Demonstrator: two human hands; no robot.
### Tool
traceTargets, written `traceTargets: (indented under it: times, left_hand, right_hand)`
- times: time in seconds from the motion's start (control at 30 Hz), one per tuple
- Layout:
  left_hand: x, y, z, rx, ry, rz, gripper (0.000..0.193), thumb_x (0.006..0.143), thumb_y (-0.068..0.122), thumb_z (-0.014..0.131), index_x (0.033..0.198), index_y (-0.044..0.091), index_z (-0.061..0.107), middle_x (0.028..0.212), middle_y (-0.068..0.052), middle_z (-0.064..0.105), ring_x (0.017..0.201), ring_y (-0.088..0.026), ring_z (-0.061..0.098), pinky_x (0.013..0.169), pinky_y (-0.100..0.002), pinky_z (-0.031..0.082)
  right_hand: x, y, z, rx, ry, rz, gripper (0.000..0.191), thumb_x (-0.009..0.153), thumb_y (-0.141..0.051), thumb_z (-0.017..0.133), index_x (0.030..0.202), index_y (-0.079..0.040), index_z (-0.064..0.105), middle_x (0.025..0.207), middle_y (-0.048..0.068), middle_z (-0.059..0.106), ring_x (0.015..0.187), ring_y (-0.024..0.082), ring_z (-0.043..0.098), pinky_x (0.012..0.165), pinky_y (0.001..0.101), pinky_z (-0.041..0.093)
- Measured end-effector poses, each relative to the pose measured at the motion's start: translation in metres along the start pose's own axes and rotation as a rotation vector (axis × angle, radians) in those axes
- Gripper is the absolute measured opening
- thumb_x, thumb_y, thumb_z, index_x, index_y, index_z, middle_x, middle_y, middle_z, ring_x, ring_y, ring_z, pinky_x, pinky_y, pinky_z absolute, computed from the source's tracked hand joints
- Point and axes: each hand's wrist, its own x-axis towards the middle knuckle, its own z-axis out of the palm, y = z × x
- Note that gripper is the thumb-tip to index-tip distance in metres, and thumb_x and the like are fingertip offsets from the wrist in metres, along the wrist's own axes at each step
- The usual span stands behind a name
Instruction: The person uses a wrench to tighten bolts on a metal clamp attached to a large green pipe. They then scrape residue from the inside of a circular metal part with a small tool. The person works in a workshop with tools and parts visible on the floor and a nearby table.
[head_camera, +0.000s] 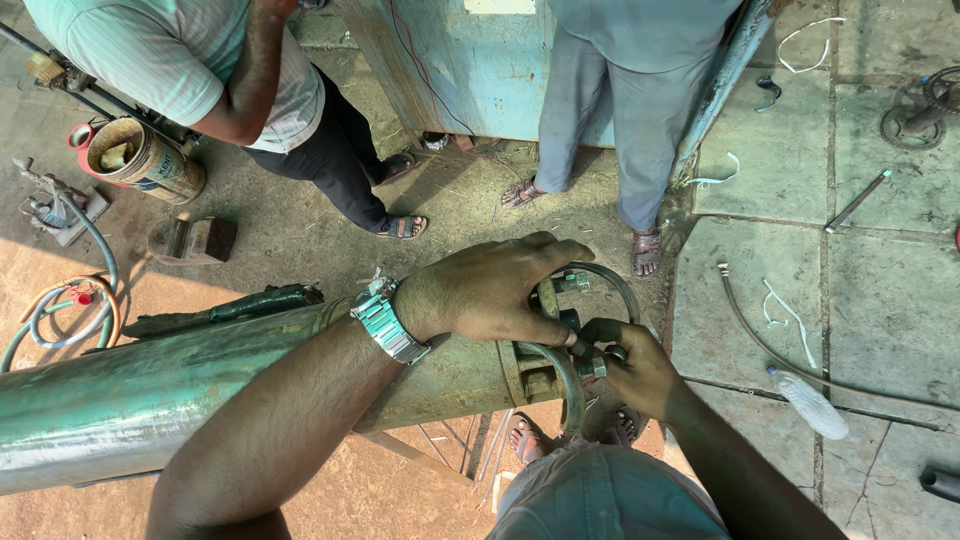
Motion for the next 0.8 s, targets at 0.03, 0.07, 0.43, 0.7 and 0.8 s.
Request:
traceTargets:
  times: [0.03,0.07,0.43,0.7,0.8]
  left_hand:
    - [0.0,0.001,0.0,-0.002,-0.009,-0.012,0.095,0.075,0.056,0.077,0.152,0.013,0.041,0.138,-0.016,0.059,0.118,-0.03,0.066,0.099,-0.043,0.053]
    - [0.001,0.002,0.0,-0.005,-0.017,-0.024,0.095,0.075,0.056,0.077,0.152,0.013,0.041,0.137,-0.016,0.059,0.117,-0.03,0.067,0.099,-0.043,0.053]
    - [0.002,0.003,-0.001,-0.006,-0.013,-0.024,0.095,0.074,0.056,0.078,0.151,0.013,0.041,0.138,-0.017,0.058,0.118,-0.03,0.066,0.099,-0.043,0.052]
    - [0.003,-0.003,0.002,0.001,0.007,0.003,0.096,0.075,0.056,0.078,0.152,0.013,0.041,0.138,-0.017,0.058,0.12,-0.031,0.065,0.1,-0.043,0.051]
    - [0.002,-0.001,0.001,-0.017,0.027,0.032,0.094,0.075,0.056,0.079,0.15,0.012,0.042,0.138,-0.017,0.058,0.121,-0.031,0.064,0.1,-0.043,0.052]
  right_hand:
    - [-0.003,-0.016,0.0,-0.011,0.023,0.006,0.034,0.088,0.009,0.061,0.12,0.0,0.071,0.116,0.013,0.074,0.108,0.016,0.07,0.096,0.0287,0.058]
    - [-0.006,-0.031,-0.001,-0.022,0.047,0.013,0.042,0.081,0.013,0.061,0.12,0.0,0.07,0.116,0.01,0.073,0.107,0.014,0.069,0.093,0.028,0.056]
    - [-0.001,-0.052,0.011,0.033,0.088,-0.08,0.031,0.086,0.014,0.055,0.11,0.003,0.07,0.108,0.009,0.074,0.101,0.014,0.072,0.088,0.0291,0.059]
    - [-0.004,-0.058,0.015,-0.051,0.14,-0.124,0.037,0.089,0.015,0.05,0.12,0.002,0.067,0.109,0.006,0.071,0.101,0.007,0.067,0.086,0.0231,0.055]
    - [-0.006,-0.068,0.009,0.009,0.07,0.037,0.05,0.076,0.017,0.048,0.119,0.0,0.067,0.106,0.006,0.072,0.077,0.006,0.059,0.067,0.0242,0.048]
